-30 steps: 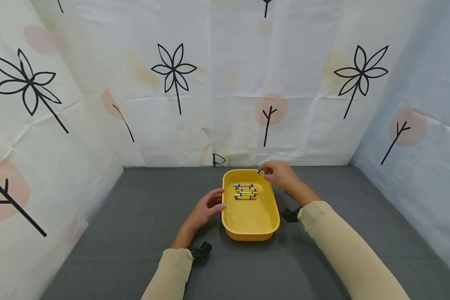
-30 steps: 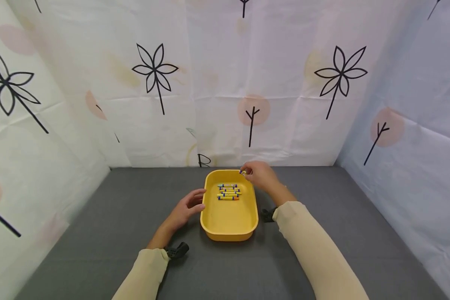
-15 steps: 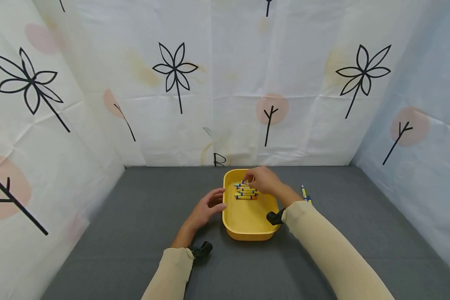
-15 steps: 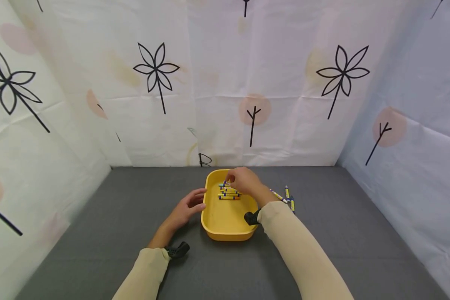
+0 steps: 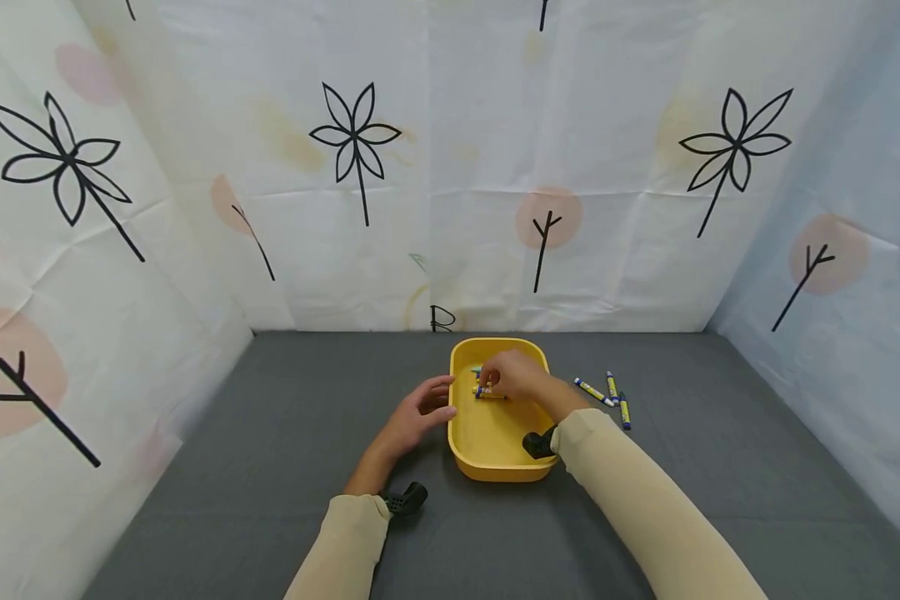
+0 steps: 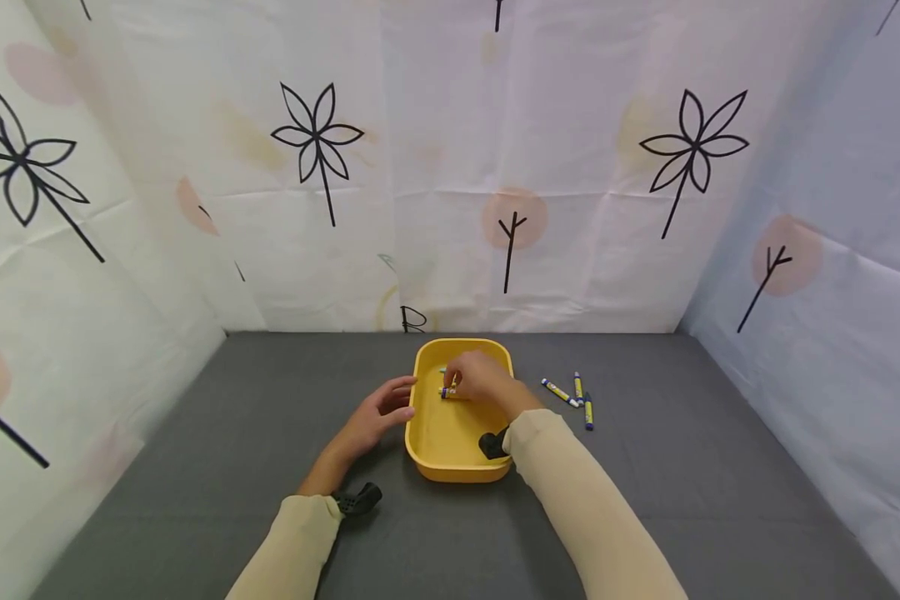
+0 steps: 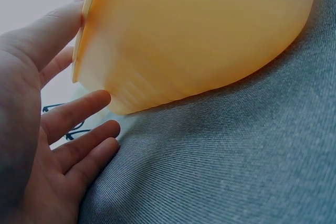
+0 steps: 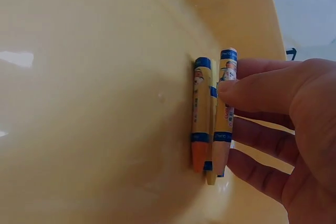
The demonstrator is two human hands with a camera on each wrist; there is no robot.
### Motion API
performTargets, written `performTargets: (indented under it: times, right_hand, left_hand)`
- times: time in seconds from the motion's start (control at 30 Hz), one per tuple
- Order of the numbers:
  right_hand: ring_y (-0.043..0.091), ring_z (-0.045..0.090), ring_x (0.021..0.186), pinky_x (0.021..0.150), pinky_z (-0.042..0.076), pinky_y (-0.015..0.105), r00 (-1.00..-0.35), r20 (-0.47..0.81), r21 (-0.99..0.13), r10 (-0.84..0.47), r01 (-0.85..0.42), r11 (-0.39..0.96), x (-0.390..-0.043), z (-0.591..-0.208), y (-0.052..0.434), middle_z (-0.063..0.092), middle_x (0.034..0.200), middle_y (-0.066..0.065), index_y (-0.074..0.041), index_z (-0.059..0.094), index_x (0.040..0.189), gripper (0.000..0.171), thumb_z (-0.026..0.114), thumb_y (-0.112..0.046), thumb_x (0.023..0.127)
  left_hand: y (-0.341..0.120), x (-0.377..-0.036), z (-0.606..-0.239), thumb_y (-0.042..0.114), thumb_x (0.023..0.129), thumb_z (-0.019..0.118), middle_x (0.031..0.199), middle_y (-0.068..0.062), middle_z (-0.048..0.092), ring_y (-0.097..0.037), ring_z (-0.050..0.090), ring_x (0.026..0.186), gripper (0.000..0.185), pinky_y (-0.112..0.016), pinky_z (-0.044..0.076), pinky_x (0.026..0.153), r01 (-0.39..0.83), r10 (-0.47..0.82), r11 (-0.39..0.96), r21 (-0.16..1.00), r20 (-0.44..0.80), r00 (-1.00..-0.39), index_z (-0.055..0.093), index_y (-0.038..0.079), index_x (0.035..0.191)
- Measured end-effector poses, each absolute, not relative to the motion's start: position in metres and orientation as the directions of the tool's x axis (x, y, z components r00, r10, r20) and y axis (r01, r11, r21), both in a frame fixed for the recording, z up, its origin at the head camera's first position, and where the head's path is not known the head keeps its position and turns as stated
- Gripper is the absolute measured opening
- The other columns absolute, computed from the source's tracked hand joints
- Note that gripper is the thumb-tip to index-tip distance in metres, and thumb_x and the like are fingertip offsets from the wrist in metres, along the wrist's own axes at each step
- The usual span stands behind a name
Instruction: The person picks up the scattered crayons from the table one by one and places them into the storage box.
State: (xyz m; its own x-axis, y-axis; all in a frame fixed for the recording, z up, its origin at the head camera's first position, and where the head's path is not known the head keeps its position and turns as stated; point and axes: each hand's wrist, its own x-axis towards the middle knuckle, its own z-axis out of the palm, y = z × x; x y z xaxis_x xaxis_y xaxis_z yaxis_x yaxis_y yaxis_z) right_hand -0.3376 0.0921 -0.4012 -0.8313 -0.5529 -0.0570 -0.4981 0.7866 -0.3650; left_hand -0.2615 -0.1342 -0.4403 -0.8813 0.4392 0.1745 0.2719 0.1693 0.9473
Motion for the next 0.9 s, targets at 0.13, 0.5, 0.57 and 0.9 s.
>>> performTargets:
  times: [0.13,0.5,0.57,0.9]
  right_hand:
    - [0.015,0.051,0.071,0.066,0.045,0.026,-0.821,-0.085,-0.385,-0.565,-0.496,0.778,-0.338,-0.406,0.09,0.059,0.076,-0.003,-0.011,0.075,0.094,0.017,0.075,0.0,0.081]
    - [0.013,0.052,0.072,0.067,0.047,0.026,-0.815,-0.089,-0.376,-0.573,-0.505,0.777,-0.34,-0.416,0.088,0.06,0.077,-0.005,-0.013,0.075,0.091,0.02,0.076,0.002,0.079]
    - [0.013,0.052,0.071,0.067,0.047,0.027,-0.819,-0.083,-0.374,-0.568,-0.503,0.78,-0.34,-0.418,0.088,0.06,0.076,-0.005,-0.013,0.073,0.088,0.019,0.076,0.003,0.078]
    - [0.016,0.05,0.071,0.065,0.045,0.027,-0.856,-0.04,-0.39,-0.516,-0.462,0.797,-0.339,-0.417,0.088,0.056,0.075,-0.002,-0.011,0.069,0.082,0.015,0.075,0.002,0.079]
  left_hand:
    - [-0.133,-0.263,-0.441,0.008,0.095,0.061,0.139,-0.033,0.045,-0.045,0.048,0.124,0.054,-0.051,0.042,0.1,0.29,0.447,0.155,0.944,0.195,-0.873,0.04,-0.002,0.143]
    - [-0.134,-0.263,-0.441,0.009,0.095,0.062,0.139,-0.032,0.045,-0.043,0.048,0.124,0.054,-0.05,0.042,0.1,0.282,0.441,0.166,0.945,0.185,-0.878,0.041,-0.002,0.143]
    - [-0.134,-0.263,-0.441,0.009,0.095,0.062,0.139,-0.032,0.045,-0.042,0.049,0.124,0.054,-0.05,0.042,0.101,0.282,0.44,0.166,0.945,0.184,-0.879,0.041,-0.001,0.143]
    - [-0.133,-0.262,-0.439,0.007,0.095,0.061,0.139,-0.032,0.045,-0.044,0.047,0.125,0.053,-0.051,0.041,0.101,0.275,0.435,0.166,0.947,0.18,-0.882,0.041,-0.003,0.143]
